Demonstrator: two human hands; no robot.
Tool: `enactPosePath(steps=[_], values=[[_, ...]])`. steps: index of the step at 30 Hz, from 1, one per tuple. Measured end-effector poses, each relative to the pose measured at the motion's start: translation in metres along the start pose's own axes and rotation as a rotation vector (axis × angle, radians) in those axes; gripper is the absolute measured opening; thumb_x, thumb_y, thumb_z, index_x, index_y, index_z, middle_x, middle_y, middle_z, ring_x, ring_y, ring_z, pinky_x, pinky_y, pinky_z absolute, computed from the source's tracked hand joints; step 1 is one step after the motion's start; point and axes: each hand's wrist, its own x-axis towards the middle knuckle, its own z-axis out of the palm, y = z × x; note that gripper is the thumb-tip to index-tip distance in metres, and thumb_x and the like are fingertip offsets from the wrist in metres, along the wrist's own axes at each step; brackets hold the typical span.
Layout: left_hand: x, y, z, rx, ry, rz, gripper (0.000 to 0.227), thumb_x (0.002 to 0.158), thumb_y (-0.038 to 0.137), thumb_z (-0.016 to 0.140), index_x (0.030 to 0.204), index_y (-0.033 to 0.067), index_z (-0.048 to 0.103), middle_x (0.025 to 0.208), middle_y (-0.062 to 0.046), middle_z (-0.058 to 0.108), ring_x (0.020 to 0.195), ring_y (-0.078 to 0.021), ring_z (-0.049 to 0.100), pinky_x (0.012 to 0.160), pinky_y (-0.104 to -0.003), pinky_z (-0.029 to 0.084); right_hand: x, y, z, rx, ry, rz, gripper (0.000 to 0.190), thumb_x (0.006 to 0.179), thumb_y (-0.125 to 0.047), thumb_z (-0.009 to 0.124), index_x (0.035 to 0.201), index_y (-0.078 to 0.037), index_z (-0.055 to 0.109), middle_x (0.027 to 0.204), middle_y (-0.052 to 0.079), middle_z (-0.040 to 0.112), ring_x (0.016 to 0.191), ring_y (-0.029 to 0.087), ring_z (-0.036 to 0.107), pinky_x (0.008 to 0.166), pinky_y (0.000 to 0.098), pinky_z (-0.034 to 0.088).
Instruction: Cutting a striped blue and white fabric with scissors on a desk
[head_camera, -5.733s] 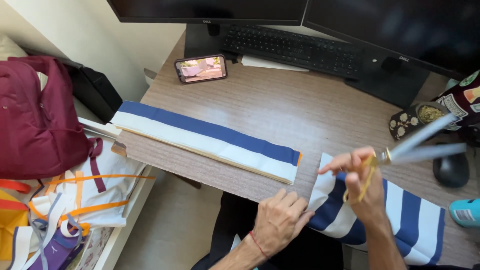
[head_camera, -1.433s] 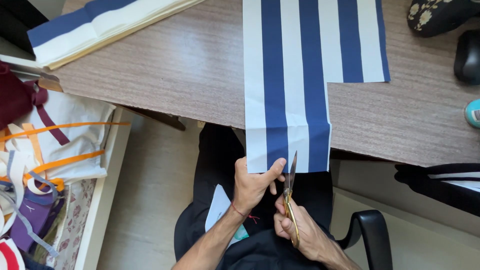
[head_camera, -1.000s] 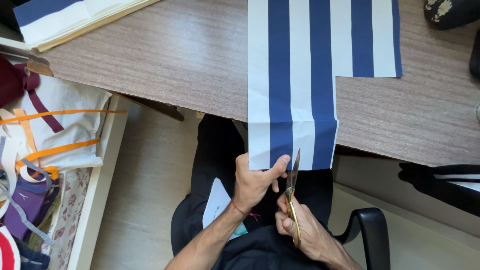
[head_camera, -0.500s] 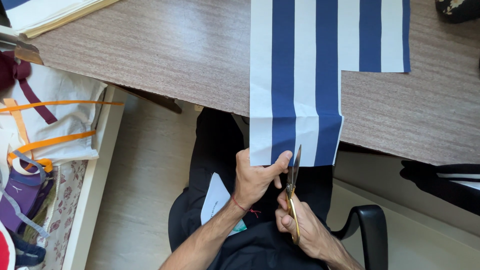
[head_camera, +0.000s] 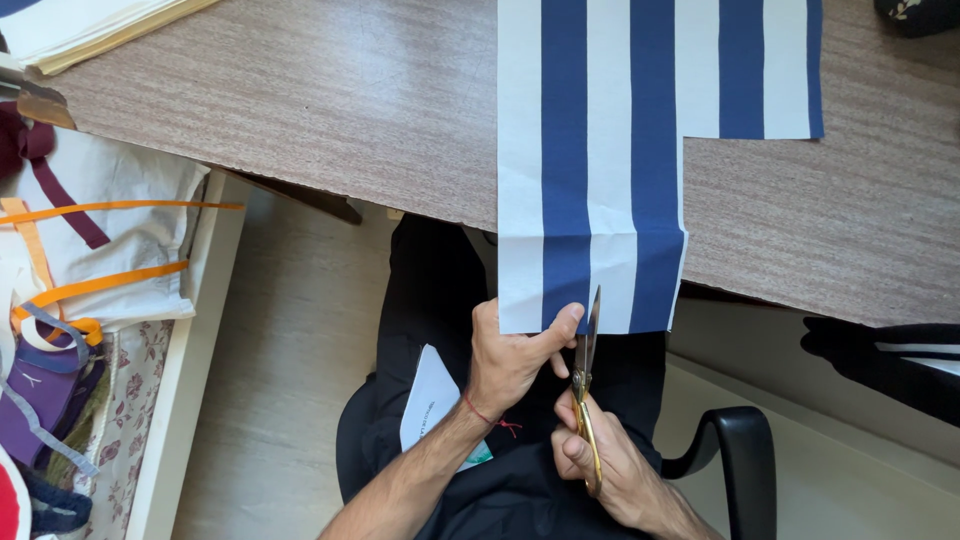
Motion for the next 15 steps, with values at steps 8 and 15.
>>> enactPosePath(steps=[8,15], values=[[-0.0006,-0.0047,0.0027,-0.039,-0.005,-0.042,0.036,0.098,0.031,0.091,0.081,0.0010,0.081,0.073,-0.015,0.086,0.046,-0.0189,0.076,0.049,-0.023,0.059,-0.0054,0.0106,0.0003,0.094,0.025,0.032,0.073,0.101,-0.083,0.061,0.105,-0.012,0.040,0.056,0.001,0.050,0.051,0.014,0.038,0.052,0.0296,0.033],[-0.0023,-0.0066,0.0047,-0.041,0.008,-0.071,0.034,0.098,0.027,0.091,0.080,0.0009,0.080,0.073,-0.014,0.085,0.046,-0.0192,0.076,0.047,-0.024,0.058,-0.0084,0.0039,0.0019,0.034,0.030,0.034,0.070,0.104,-0.080,0.058,0.103,-0.012,0.041,0.056,0.001,0.050,0.050,0.014,0.042,0.052,0.0289,0.038]])
